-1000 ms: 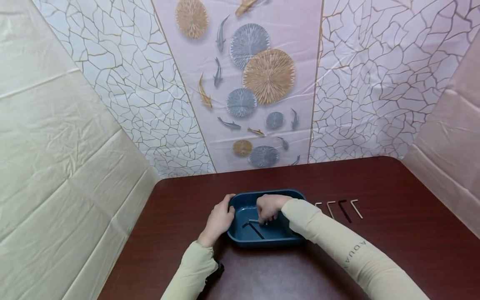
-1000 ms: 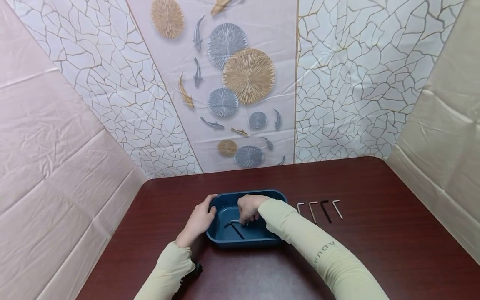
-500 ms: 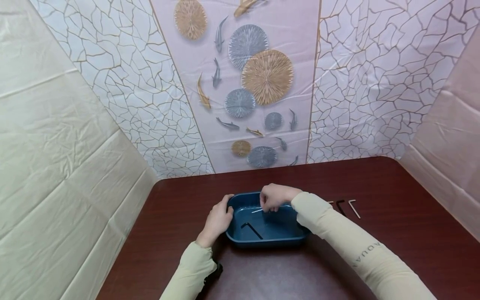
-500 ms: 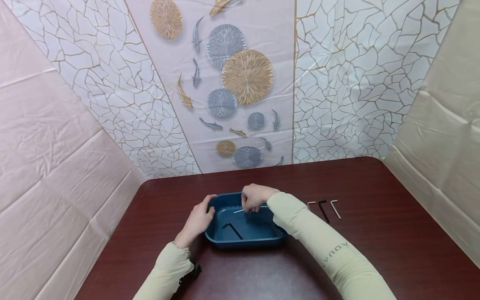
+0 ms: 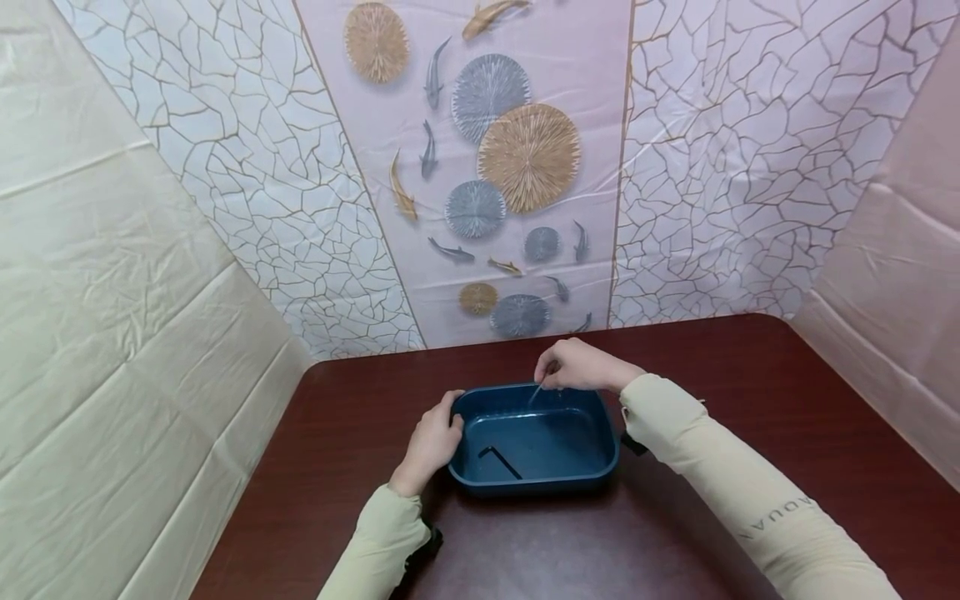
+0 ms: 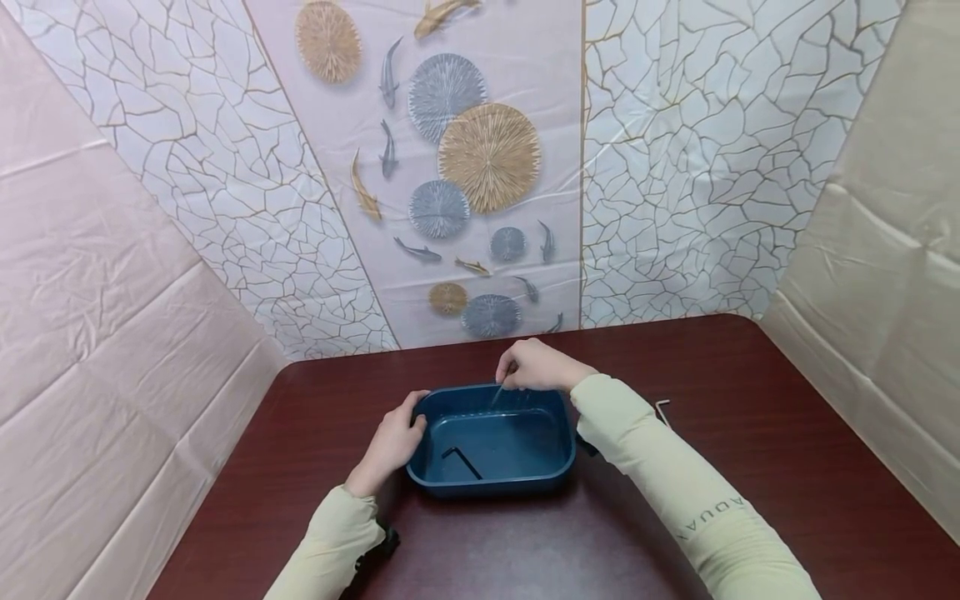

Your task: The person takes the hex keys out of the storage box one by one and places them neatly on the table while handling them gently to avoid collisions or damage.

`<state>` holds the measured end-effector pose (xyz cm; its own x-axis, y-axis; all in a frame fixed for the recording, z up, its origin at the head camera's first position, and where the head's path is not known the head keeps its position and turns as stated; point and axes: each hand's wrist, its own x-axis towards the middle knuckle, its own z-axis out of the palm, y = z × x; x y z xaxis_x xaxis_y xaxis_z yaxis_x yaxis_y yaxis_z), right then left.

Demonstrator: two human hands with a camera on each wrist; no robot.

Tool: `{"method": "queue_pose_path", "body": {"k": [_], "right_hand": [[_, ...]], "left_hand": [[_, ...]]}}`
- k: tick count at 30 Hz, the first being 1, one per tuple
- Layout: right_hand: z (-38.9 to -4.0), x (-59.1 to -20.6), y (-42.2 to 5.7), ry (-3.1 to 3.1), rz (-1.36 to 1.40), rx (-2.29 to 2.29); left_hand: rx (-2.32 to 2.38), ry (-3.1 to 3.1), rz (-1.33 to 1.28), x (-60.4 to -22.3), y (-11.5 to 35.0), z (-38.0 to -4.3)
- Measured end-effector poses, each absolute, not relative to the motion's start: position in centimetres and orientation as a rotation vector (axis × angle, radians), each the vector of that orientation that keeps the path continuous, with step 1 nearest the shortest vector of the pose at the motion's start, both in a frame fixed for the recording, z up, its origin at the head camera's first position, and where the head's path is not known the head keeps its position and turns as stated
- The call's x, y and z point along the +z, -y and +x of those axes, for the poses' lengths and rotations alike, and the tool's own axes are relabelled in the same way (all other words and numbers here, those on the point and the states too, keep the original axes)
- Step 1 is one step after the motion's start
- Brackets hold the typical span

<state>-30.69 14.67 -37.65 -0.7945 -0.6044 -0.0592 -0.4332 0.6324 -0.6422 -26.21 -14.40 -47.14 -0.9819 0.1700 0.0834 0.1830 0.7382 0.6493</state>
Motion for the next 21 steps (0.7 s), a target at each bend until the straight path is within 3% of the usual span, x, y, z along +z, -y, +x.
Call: {"method": "queue_pose_path", "body": {"k": [21], "right_hand": [[-29.8, -36.0, -19.1, -2.702, -0.612, -1.36]], "left_hand": [[-1.108, 2.894, -0.312, -47.0, 14.3, -26.0]]}}
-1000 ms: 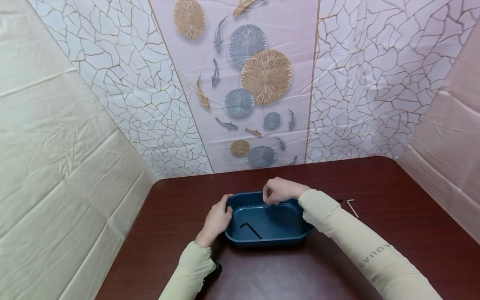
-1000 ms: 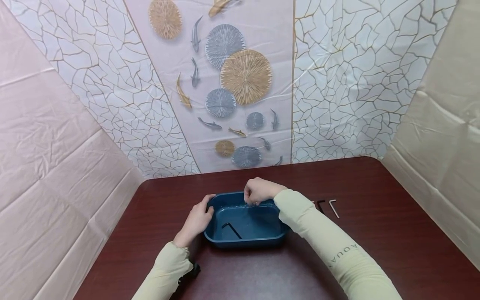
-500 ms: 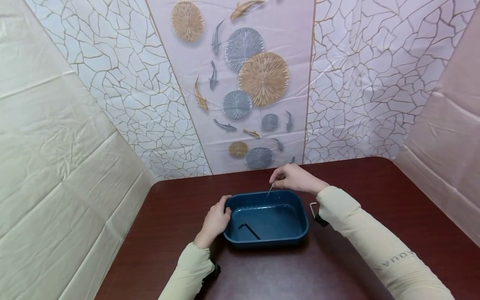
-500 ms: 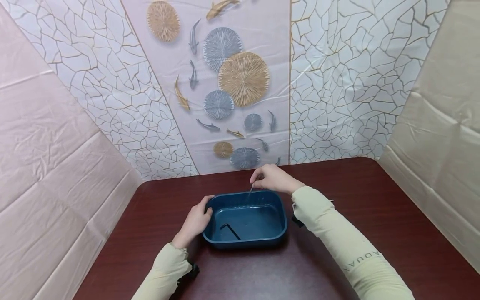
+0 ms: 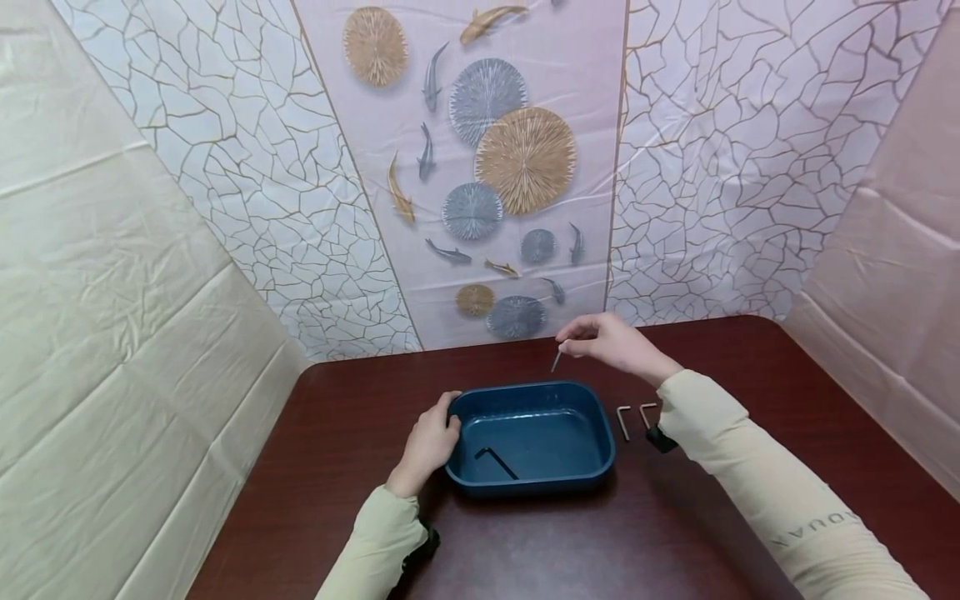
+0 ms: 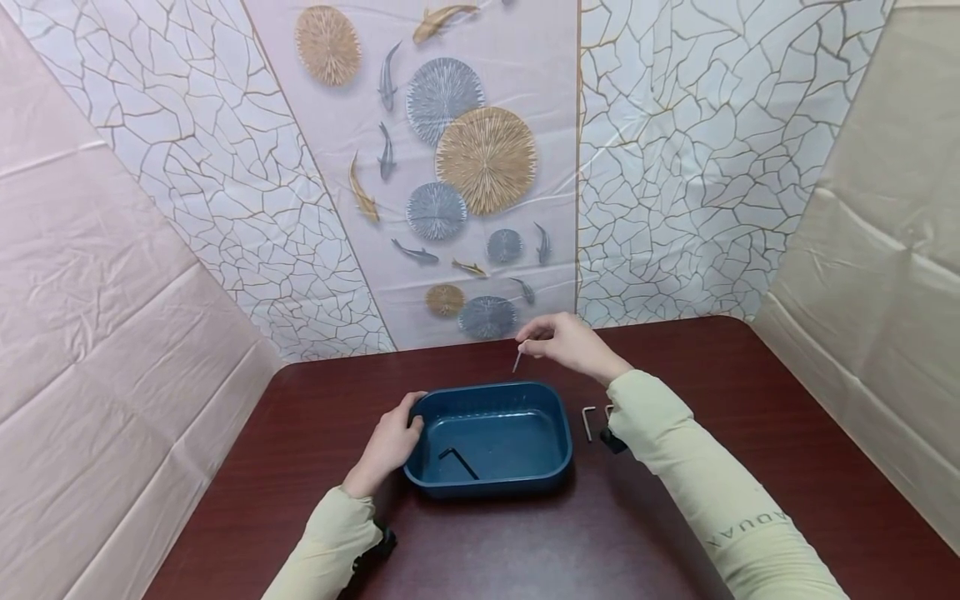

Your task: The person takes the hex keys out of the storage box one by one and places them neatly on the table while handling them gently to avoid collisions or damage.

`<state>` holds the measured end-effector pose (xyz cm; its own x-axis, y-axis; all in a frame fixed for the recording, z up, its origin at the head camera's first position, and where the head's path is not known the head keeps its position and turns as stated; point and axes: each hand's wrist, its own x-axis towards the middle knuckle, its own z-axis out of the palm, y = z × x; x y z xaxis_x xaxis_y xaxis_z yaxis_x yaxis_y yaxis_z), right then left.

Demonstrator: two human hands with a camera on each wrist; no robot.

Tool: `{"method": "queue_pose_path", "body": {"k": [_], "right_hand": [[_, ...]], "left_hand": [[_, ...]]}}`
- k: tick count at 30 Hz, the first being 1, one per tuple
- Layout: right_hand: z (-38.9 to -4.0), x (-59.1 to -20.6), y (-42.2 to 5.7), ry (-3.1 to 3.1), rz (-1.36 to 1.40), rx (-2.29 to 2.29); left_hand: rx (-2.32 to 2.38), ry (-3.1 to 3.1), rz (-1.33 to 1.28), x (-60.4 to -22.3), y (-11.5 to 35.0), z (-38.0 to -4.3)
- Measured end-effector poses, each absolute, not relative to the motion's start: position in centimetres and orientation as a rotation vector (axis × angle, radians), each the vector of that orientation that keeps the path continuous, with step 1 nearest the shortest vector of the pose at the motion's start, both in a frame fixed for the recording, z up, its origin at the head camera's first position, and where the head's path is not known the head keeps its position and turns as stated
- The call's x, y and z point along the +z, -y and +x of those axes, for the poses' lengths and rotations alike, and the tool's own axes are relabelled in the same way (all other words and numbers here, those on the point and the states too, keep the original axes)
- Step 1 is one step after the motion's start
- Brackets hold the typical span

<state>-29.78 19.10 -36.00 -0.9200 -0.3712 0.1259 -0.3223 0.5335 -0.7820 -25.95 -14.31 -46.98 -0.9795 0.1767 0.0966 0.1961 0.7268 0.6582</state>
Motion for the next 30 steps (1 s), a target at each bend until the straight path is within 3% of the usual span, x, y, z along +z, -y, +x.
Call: {"method": "queue_pose_path", "body": {"k": [30], "right_hand": [[-26.0, -35.2, -31.3, -2.554, -0.301, -1.904]], "left_hand": [[-1.08, 2.886, -0.302, -47.1, 14.2, -26.0]]}}
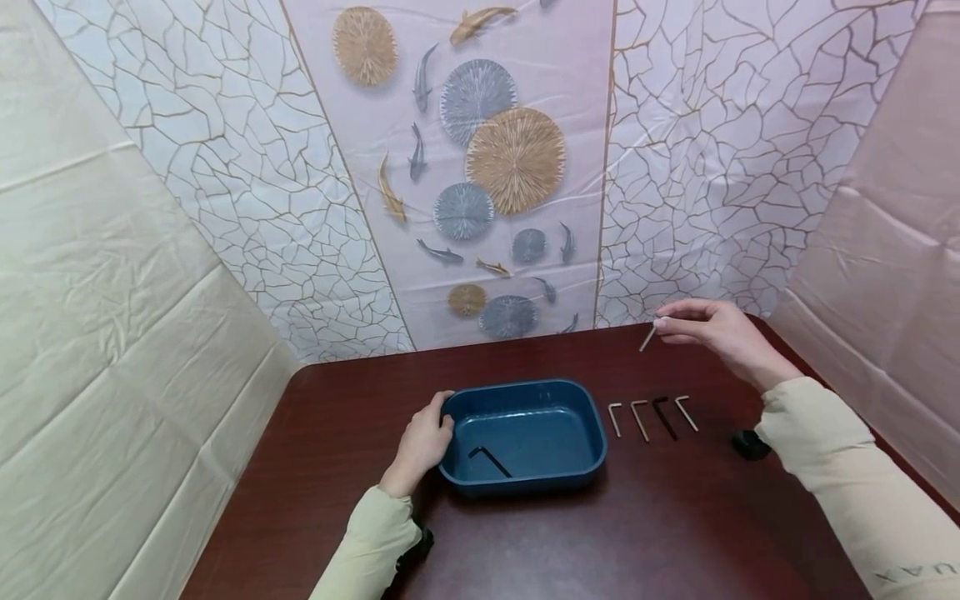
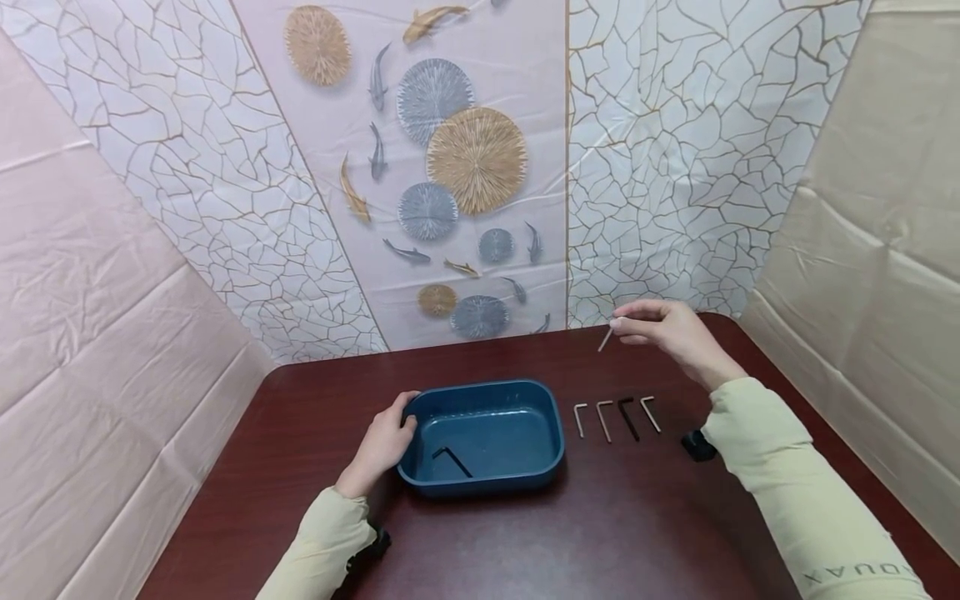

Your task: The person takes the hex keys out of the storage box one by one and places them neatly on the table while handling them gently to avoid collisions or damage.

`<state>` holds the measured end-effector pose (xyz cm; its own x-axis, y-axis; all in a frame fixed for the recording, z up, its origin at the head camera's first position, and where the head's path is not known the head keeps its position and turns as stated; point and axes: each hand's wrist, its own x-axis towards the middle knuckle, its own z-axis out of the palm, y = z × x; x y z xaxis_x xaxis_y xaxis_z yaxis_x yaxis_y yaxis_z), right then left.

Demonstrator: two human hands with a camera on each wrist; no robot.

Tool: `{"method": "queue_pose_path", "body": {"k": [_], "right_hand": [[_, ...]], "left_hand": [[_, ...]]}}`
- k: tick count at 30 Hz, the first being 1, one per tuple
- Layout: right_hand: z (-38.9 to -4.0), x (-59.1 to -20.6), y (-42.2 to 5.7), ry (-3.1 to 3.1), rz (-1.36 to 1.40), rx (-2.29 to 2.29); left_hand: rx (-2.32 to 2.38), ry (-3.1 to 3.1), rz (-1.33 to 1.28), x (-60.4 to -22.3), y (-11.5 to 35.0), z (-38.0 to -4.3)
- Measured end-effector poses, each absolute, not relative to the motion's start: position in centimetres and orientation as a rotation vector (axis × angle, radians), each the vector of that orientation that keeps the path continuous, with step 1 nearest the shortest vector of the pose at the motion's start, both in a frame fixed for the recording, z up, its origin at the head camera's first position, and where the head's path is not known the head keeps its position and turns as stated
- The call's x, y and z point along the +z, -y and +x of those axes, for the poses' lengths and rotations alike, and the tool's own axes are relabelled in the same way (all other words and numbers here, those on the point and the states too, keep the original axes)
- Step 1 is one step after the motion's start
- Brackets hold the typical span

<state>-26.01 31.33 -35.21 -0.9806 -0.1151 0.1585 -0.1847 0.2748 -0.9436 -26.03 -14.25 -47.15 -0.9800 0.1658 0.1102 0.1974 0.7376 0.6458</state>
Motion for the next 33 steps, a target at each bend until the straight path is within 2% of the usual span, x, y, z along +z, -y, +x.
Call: {"method": "queue_pose_path", "body": {"k": [10, 21, 33], "right_hand": [[-24.5, -35.9, -34.8, 2.158, 0.274, 2.137], [-23.8, -36.8, -37.9, 2.248, 0.253, 2.049], [-24.1, -39.7, -39.7, 2.538, 0.186, 1.8]], "left_hand": [[-1.065, 2.907, -0.28, -46.9, 14.2, -26.0], [-1.064, 2.9, -0.286, -47.3, 14.1, -26.0], [-1.069, 2.899, -0.287, -47.4, 14.2, -26.2]]}}
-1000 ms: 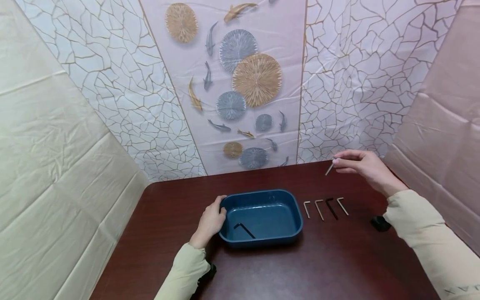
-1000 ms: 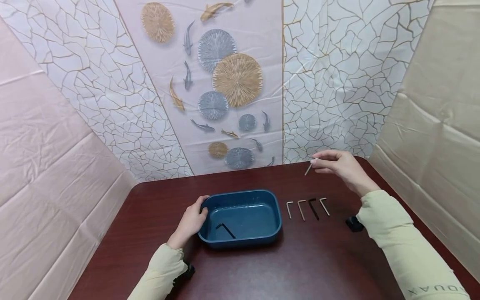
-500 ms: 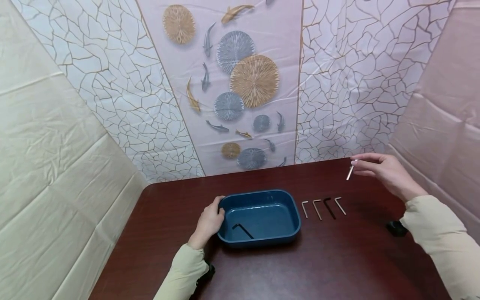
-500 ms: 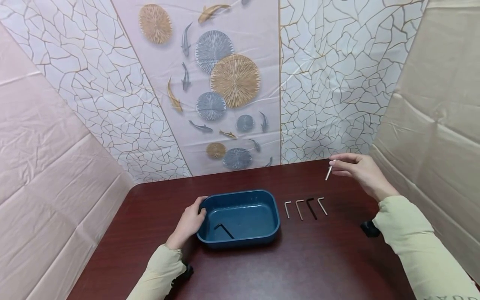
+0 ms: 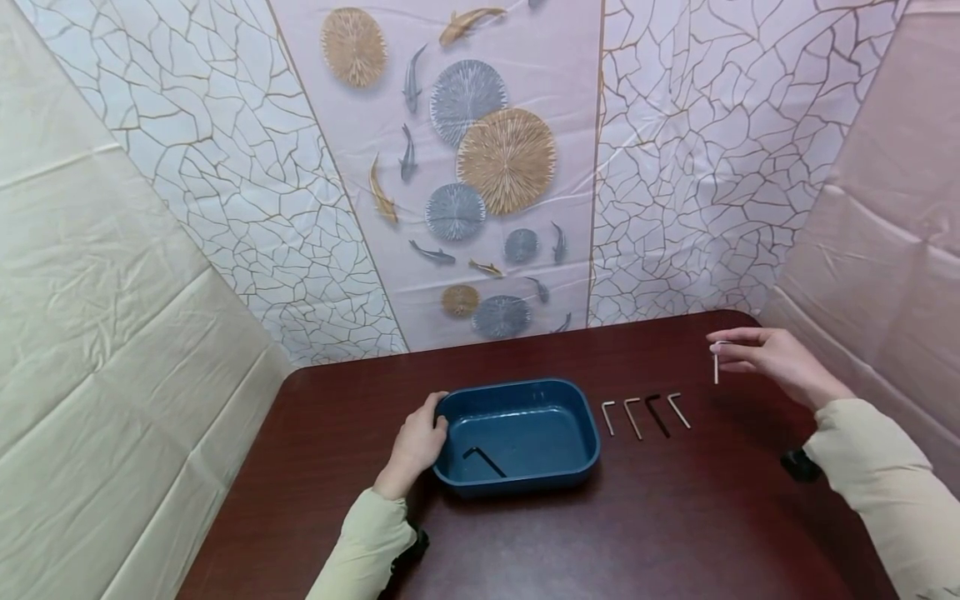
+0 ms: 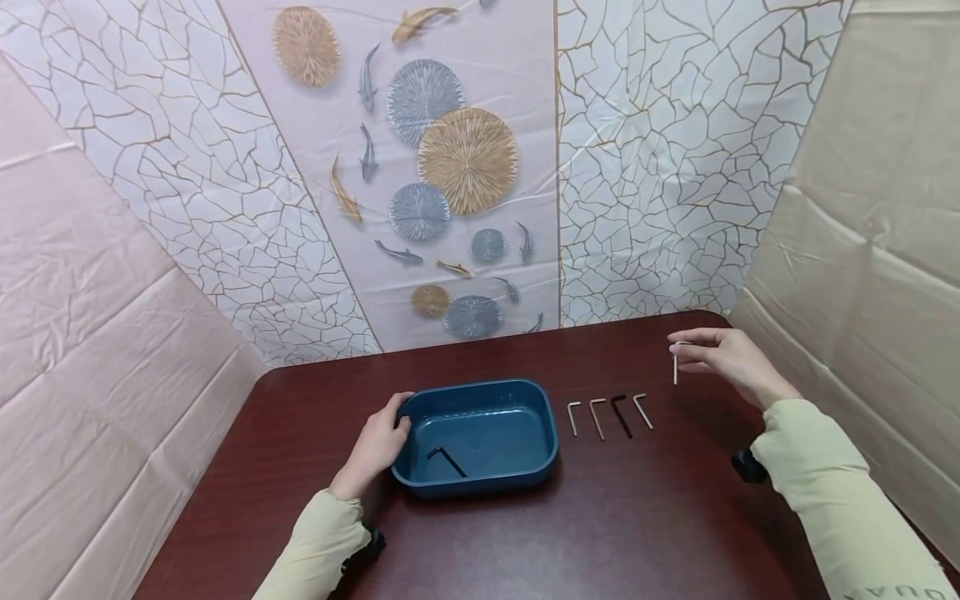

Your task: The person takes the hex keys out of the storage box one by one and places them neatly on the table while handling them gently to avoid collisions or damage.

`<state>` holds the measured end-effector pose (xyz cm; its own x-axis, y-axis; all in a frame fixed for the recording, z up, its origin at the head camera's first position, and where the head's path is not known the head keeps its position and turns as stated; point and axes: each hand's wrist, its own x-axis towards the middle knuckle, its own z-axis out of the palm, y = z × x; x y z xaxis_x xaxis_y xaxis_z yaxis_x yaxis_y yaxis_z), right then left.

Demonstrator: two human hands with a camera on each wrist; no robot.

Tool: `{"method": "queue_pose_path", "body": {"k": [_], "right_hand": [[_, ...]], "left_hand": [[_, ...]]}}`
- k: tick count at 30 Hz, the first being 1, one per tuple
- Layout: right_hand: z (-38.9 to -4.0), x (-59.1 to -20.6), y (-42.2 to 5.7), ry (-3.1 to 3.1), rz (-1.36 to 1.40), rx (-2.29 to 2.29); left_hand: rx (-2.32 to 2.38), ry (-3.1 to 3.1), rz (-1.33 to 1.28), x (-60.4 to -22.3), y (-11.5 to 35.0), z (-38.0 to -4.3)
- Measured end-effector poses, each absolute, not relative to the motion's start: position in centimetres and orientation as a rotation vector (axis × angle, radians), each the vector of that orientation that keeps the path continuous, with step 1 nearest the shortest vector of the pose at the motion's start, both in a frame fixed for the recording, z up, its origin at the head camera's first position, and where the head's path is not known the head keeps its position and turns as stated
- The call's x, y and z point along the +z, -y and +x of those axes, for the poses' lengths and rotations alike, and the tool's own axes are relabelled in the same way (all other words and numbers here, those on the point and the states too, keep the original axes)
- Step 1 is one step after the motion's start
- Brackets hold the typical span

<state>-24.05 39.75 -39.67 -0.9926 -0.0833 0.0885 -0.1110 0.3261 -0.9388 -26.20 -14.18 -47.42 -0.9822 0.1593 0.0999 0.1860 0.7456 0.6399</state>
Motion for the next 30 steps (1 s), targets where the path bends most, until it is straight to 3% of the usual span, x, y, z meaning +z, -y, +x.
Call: {"method": "queue_pose_path", "body": {"k": [14, 30], "right_hand": [[-25.2, -43.8, -40.0, 2.801, 0.151, 1.699], [-26.0, -46.0, -39.3, 2.935, 0.21, 1.639]], "left_hand": [[-1.076, 2.91, -0.28, -47.0, 14.1, -26.0], [-1.104, 2.903, -0.28, -46.9, 14.0, -25.8]]}}
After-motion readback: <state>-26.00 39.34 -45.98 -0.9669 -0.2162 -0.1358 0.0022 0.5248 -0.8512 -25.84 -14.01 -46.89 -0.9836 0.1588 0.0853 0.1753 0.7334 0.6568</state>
